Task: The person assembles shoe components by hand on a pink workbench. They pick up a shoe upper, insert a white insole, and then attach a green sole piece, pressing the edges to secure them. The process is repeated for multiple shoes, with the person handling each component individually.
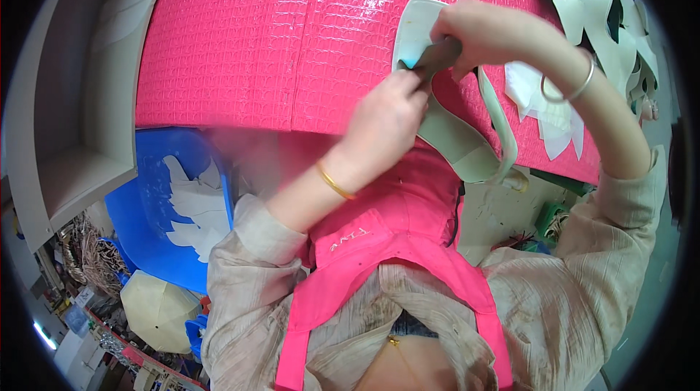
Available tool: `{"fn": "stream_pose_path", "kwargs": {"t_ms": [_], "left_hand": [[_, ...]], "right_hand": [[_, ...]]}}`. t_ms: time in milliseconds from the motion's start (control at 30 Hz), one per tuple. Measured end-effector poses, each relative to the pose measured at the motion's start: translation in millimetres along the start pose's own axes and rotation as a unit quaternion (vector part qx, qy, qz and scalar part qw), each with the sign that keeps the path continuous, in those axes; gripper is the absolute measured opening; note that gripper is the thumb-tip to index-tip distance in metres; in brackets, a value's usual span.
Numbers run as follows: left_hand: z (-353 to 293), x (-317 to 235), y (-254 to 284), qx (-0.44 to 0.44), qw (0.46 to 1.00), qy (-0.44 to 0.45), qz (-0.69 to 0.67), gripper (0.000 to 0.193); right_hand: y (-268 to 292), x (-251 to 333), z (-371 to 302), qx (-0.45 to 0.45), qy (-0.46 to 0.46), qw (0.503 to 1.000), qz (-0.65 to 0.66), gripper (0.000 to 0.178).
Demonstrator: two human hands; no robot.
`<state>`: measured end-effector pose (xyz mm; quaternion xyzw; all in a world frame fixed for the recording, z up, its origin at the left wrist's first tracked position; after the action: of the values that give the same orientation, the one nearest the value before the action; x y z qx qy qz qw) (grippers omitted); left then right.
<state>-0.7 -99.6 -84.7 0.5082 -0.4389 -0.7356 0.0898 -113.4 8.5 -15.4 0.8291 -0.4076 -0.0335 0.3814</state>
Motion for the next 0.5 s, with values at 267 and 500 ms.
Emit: {"fn": "stream_pose_path", "kwargs": {"t_ms": [267,500], "left_hand": [[140.9,53.0,38.7,0.073,0.987,-0.087,-0.117,0.025],[135.3,39.4,-4.9,0.076,0.991,-0.081,0.077,0.027]], "right_hand": [[-34.1,4.7,-13.6,-0.178,-0.050,0.979,-0.084,0.019],[-92.5,46.7,-37.4,-0.197,-0.093,0.926,-0.310,0.023]]}}
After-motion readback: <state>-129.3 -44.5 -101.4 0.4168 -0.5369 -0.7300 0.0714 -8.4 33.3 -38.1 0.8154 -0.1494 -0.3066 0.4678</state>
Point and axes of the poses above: each hand's wrist, its own z-axis towards the middle knuckle, its own y-axis out of the back of the hand, x = y × z, the point moved 3 cm from there along z, towards the middle knuckle, and after that the axes turned 14 degrees about x, right-handed, at the moved point
